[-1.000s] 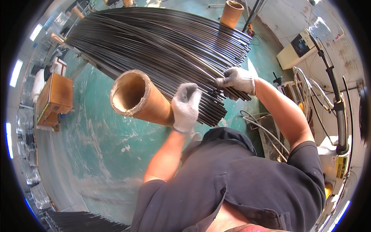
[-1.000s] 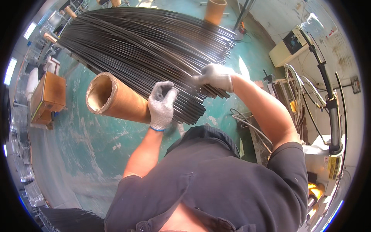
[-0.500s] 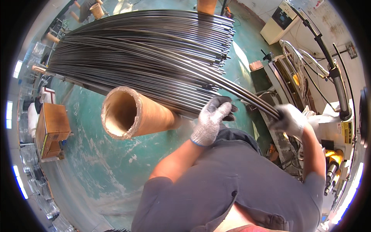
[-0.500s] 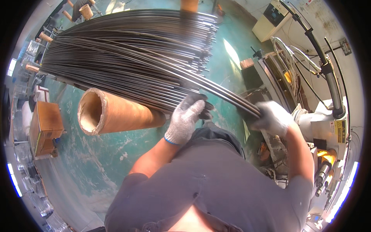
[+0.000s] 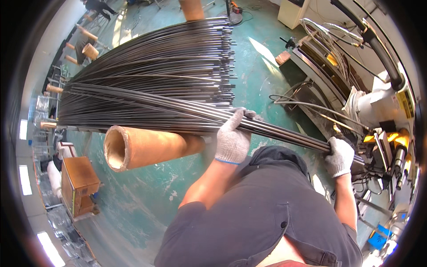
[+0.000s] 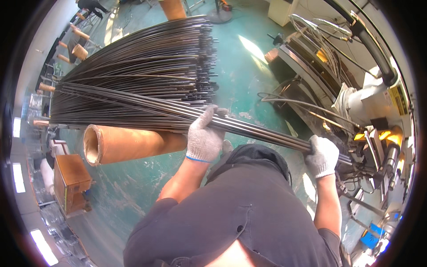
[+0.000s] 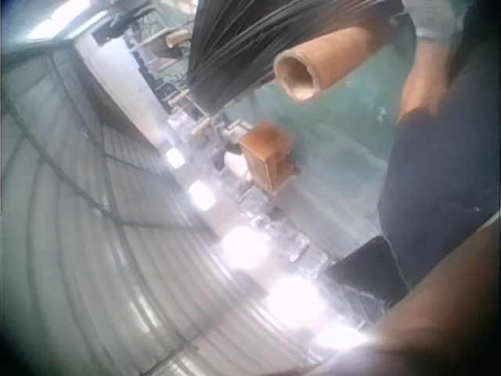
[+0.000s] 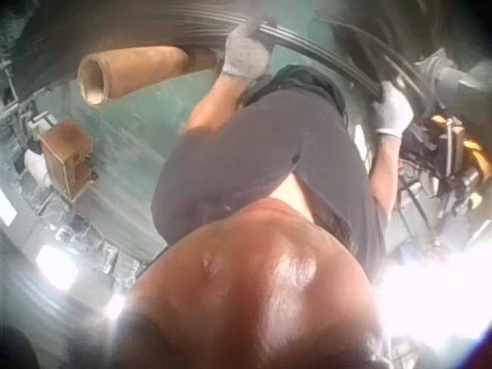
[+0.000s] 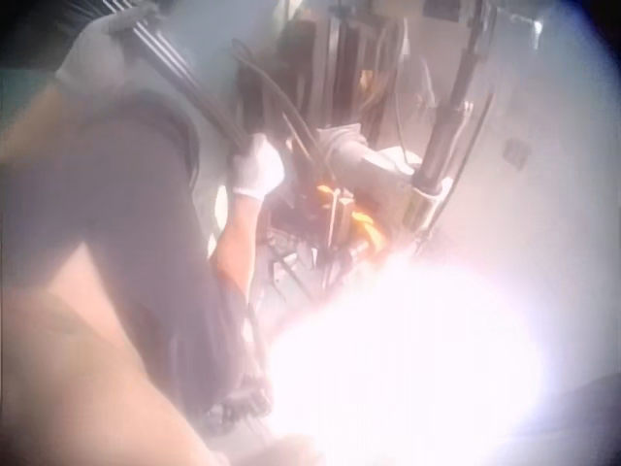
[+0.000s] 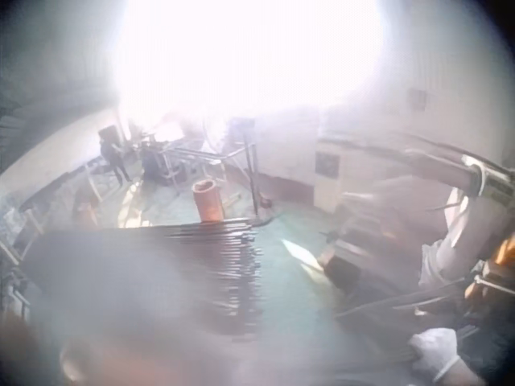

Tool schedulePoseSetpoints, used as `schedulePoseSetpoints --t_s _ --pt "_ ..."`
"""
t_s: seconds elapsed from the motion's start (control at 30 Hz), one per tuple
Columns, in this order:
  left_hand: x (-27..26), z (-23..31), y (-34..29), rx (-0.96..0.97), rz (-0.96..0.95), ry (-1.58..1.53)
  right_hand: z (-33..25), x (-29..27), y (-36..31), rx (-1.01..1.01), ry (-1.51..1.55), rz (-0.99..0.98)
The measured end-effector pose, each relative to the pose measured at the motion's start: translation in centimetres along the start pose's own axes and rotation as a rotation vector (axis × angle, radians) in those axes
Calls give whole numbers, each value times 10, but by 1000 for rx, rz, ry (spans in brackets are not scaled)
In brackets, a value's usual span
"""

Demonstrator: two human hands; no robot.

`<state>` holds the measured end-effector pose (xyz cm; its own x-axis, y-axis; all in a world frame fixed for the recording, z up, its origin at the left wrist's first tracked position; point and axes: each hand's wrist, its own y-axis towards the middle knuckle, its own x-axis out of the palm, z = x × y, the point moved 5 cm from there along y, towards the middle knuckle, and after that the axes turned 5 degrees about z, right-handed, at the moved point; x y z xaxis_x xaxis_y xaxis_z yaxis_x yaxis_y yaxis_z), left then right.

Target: The person feeds straight metal rods into a bending machine, operates the machine to bend them, and then stacks the bent rods. The person repeats this process multiple times, handling the rods with gloved hands.

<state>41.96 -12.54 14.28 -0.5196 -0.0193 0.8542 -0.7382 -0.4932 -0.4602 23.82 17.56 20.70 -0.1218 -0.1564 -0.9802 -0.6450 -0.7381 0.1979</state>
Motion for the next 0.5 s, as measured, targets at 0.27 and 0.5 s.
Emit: schedulePoseSetpoints --t_s 0.27,0.5 --pt "22 -70 -41 194 -199 560 233 -11 -173 131 -134 248" --pt "63 -124 -62 124 -359 195 472 -16 -425 1272 -504 -118"
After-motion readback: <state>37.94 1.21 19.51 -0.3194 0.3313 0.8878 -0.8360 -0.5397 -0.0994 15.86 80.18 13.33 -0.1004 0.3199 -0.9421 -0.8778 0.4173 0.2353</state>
